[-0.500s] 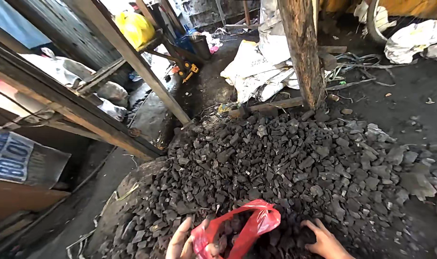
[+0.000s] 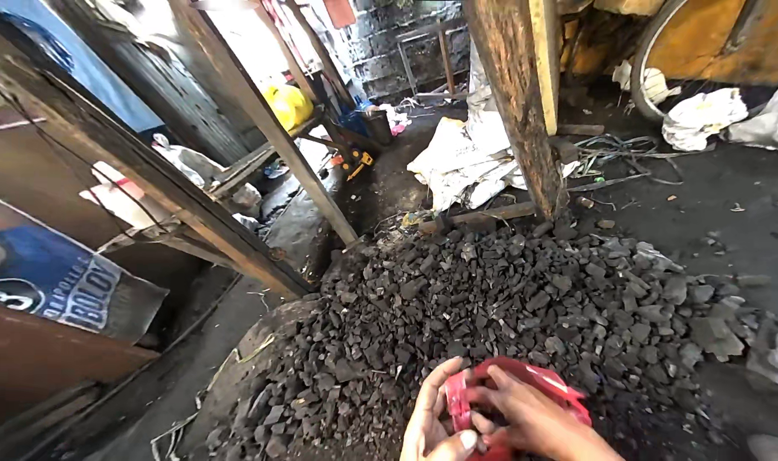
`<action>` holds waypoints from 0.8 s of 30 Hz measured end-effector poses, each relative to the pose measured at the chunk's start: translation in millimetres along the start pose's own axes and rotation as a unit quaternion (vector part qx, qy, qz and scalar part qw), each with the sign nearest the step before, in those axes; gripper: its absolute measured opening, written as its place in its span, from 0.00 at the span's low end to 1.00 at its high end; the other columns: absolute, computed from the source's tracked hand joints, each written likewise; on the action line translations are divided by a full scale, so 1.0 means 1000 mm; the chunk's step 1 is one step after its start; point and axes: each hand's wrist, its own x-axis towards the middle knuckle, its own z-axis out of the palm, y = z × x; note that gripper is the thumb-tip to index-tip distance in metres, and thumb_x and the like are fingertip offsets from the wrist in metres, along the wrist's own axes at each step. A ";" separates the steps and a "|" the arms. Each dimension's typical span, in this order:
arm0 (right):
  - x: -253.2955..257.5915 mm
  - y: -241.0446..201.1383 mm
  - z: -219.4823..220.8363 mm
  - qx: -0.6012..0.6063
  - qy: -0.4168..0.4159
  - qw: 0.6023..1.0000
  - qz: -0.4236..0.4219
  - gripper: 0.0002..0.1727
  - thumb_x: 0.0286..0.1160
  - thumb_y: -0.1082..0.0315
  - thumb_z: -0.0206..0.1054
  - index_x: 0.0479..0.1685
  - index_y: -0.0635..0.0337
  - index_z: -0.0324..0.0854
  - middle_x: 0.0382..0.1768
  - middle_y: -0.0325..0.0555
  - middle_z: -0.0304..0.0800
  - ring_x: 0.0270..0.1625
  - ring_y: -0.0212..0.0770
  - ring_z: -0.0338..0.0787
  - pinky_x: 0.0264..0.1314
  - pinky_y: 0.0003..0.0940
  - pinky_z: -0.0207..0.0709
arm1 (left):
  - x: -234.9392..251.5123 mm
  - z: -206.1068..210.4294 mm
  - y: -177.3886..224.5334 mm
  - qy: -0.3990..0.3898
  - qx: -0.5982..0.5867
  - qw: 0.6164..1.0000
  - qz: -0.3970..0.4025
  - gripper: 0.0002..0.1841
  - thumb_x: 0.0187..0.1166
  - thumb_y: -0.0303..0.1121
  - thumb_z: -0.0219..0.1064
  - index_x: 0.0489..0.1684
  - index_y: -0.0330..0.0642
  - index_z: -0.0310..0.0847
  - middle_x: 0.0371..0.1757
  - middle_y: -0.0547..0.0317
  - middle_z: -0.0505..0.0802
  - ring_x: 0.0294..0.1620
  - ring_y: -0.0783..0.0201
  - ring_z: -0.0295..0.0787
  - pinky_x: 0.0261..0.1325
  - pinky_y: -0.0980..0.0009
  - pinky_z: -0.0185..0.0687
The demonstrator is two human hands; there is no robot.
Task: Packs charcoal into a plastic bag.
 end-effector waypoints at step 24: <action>-0.066 0.118 0.111 -0.036 -0.056 0.872 0.485 0.65 0.57 0.34 0.81 0.95 0.53 0.50 0.95 0.67 0.29 0.93 0.80 0.35 0.80 0.87 0.42 | -0.014 -0.041 0.020 0.143 0.056 0.987 0.046 0.37 0.68 0.27 0.66 0.81 0.34 0.55 0.66 0.58 0.86 0.44 0.66 0.93 0.45 0.68 0.92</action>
